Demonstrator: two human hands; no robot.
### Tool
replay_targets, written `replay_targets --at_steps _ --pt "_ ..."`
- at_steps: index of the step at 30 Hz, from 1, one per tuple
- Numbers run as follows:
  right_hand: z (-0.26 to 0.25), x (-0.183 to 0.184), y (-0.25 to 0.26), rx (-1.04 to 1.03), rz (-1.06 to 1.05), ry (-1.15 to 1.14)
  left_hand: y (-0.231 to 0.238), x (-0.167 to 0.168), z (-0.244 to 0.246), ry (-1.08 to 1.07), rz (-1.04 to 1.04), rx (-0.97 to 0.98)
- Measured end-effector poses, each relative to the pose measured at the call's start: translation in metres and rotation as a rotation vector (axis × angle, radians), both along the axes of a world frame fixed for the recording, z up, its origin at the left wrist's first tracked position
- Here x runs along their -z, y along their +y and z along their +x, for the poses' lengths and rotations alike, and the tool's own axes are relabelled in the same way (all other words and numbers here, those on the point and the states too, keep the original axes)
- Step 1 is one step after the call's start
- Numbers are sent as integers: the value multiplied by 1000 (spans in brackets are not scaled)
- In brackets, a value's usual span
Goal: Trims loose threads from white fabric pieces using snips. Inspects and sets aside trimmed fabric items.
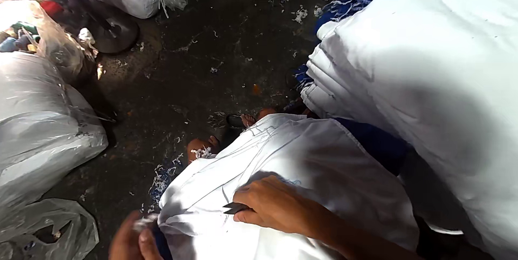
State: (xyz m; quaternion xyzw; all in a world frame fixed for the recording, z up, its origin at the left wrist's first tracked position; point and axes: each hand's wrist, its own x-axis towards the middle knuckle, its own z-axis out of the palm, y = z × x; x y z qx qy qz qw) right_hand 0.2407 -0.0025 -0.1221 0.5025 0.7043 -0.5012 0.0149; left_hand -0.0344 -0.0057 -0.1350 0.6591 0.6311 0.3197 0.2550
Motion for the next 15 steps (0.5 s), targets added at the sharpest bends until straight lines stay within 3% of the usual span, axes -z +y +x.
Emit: replay_targets --at_steps 1,3,5,7,11,13,15 --pt "1 1 0 -2 -4 2 6 -5 -3 166 -30 -55" --pt "1 2 0 -8 -9 6 9 -10 -1 343 -80 49" --pt "2 3 3 -5 -25 10 -3 -9 14 316 -131 282" --pt "3 2 6 5 -69 14 -15 4 18 334 -207 393" --pt "4 5 7 30 -104 26 2 48 -57 362 -351 25" --pt "6 9 11 41 -87 39 23 43 -83 386 -295 -92" --pt "7 13 8 53 -85 58 34 29 -82 371 -297 -91"
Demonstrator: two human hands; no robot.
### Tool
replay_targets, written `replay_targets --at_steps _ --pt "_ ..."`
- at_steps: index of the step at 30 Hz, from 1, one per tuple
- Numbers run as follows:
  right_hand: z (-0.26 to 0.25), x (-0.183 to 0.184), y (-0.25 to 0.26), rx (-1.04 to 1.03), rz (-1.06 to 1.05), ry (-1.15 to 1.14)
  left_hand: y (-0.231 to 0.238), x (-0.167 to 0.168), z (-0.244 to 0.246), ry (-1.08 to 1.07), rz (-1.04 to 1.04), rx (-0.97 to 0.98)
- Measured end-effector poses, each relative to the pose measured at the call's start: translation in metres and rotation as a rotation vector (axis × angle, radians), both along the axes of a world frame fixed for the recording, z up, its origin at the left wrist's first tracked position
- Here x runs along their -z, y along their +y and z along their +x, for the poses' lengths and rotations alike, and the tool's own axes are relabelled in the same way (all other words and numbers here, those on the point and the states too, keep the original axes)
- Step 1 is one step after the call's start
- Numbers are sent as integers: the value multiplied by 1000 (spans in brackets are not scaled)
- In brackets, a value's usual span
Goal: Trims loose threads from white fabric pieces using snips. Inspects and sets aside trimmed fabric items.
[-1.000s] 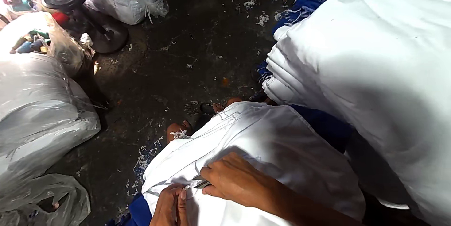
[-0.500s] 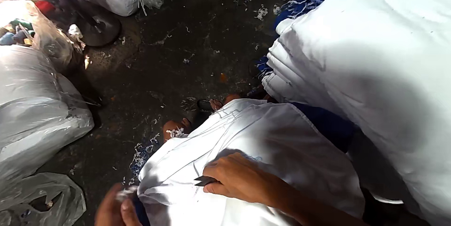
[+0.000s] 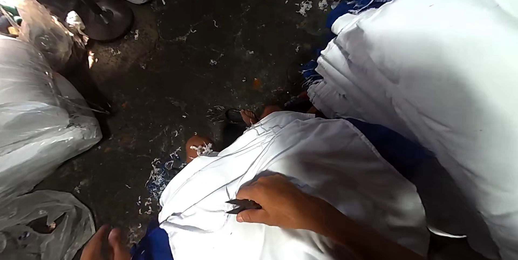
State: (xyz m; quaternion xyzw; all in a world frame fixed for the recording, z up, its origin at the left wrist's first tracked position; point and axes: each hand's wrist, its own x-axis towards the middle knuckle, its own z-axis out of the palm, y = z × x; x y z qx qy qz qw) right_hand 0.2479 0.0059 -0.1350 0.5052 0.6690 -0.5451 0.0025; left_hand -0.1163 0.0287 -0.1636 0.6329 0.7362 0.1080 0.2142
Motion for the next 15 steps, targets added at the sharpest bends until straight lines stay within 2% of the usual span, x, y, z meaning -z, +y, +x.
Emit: replay_targets --at_steps 2,4,6,8,10,12,14,15 --pt "-2 2 2 -8 -5 2 10 -11 22 -148 -105 18" --pt "-5 4 4 -11 -2 7 18 -3 53 -259 -164 76" --pt "-4 5 1 5 10 68 23 9 85 -220 -173 197" --pt "12 2 -1 42 7 271 30 13 114 -176 -54 294" --pt "39 -10 2 179 -29 589 43 12 134 -199 34 338" --pt "54 -23 7 387 -91 889 55 11 142 -213 -44 369" --pt "56 -29 24 522 -82 959 61 8 144 -213 -201 390" --pt "53 -30 36 572 -40 883 63 6 145 -213 -220 380"
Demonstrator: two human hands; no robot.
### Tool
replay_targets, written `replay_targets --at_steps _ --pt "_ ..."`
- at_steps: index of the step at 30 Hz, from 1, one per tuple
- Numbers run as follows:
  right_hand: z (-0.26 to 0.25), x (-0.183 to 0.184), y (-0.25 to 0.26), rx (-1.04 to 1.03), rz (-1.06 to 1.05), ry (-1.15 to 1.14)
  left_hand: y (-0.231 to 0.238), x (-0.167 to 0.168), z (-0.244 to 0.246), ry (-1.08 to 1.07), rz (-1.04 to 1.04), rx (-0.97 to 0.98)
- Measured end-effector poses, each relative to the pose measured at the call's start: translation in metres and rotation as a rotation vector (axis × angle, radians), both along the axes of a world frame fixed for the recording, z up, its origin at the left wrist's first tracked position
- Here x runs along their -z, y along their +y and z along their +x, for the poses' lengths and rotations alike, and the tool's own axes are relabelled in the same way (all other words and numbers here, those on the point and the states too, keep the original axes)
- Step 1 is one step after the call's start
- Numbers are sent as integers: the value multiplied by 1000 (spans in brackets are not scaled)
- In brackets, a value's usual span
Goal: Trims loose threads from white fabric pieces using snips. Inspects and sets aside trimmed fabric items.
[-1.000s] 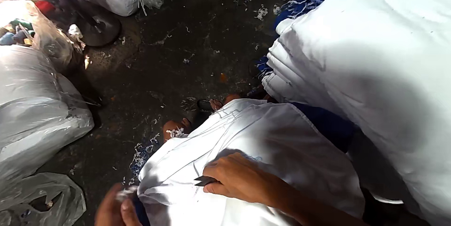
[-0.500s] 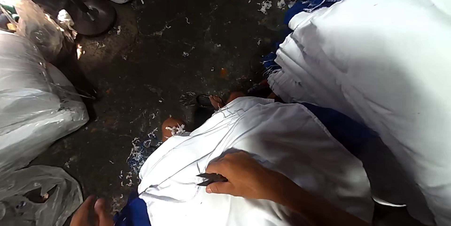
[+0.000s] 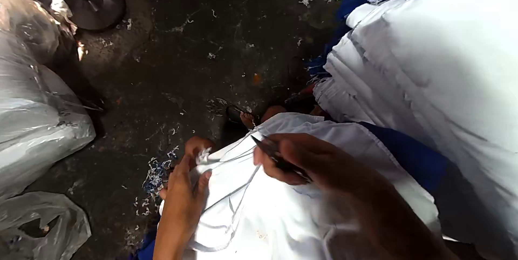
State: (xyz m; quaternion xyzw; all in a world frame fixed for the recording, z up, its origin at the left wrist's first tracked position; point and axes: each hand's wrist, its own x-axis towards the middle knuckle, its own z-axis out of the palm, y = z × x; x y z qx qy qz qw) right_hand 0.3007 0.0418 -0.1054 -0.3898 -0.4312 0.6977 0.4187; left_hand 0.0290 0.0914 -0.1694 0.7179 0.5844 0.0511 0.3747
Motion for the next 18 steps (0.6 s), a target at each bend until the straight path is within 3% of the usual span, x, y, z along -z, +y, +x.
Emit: replay_targets --at_steps 2,4,8,10,13,16,18 --pt "-20 6 19 125 -81 -165 -6 -5 1 -18 91 -28" --pt "-44 23 24 183 -240 -186 -15 -10 3 -31 196 -62" --pt "-69 51 11 91 -452 -141 -16 -11 1 -36 117 -62" --pt "-70 53 9 71 -445 -174 -12 -10 -2 -43 47 -76" --pt "-66 55 8 82 -390 -228 -14 -6 -2 -158 105 -86" --pt "-66 55 9 52 -316 -360 -13 -12 -5 -356 120 -235" --pt "-66 53 9 18 -248 -428 -11 -14 -5 -375 125 -329"
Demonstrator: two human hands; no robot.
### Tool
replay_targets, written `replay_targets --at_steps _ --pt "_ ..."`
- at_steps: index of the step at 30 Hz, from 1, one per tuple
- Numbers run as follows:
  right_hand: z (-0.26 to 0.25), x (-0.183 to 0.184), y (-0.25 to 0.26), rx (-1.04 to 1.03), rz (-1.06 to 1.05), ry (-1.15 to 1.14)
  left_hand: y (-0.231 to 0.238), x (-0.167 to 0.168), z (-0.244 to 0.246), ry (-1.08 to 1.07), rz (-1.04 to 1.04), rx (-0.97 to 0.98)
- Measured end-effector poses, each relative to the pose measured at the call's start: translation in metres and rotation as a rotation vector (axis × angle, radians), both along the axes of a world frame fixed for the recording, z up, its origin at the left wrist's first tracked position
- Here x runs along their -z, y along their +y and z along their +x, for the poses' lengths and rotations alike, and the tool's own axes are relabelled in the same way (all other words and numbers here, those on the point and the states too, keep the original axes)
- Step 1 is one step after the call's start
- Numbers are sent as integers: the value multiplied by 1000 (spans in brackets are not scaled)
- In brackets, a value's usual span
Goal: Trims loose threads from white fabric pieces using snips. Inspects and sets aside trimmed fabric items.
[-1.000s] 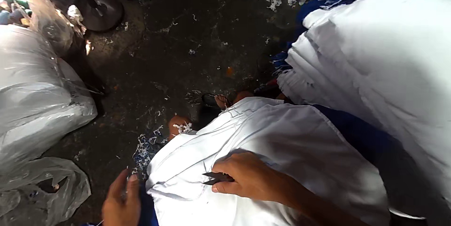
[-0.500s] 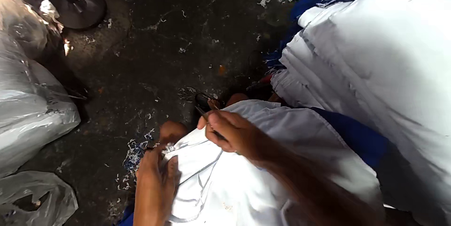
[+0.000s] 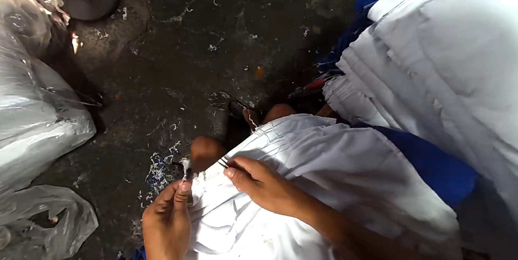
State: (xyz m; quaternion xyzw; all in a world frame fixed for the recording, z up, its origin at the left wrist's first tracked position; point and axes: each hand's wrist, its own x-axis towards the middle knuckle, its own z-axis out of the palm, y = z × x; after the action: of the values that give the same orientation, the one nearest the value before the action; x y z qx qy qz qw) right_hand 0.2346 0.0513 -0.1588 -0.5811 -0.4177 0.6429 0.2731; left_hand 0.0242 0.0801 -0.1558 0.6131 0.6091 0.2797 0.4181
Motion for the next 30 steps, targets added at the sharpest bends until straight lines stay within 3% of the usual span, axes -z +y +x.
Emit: replay_targets --at_steps 5,9,12,19,24,30 --pt "2 -23 20 -315 188 -243 1 -3 6 171 28 -34" --pt "-9 -44 41 -616 141 -405 -2 -11 17 330 50 -58" --pt "-18 -50 51 -730 93 -488 -6 -19 24 421 38 -67" --pt "-33 -46 50 -714 164 -634 -14 -21 24 534 60 -51" --pt "-23 -35 24 -582 47 -501 -12 -20 16 441 -7 -30" --pt "-27 -43 28 -648 200 -554 -9 -25 15 348 -43 3"
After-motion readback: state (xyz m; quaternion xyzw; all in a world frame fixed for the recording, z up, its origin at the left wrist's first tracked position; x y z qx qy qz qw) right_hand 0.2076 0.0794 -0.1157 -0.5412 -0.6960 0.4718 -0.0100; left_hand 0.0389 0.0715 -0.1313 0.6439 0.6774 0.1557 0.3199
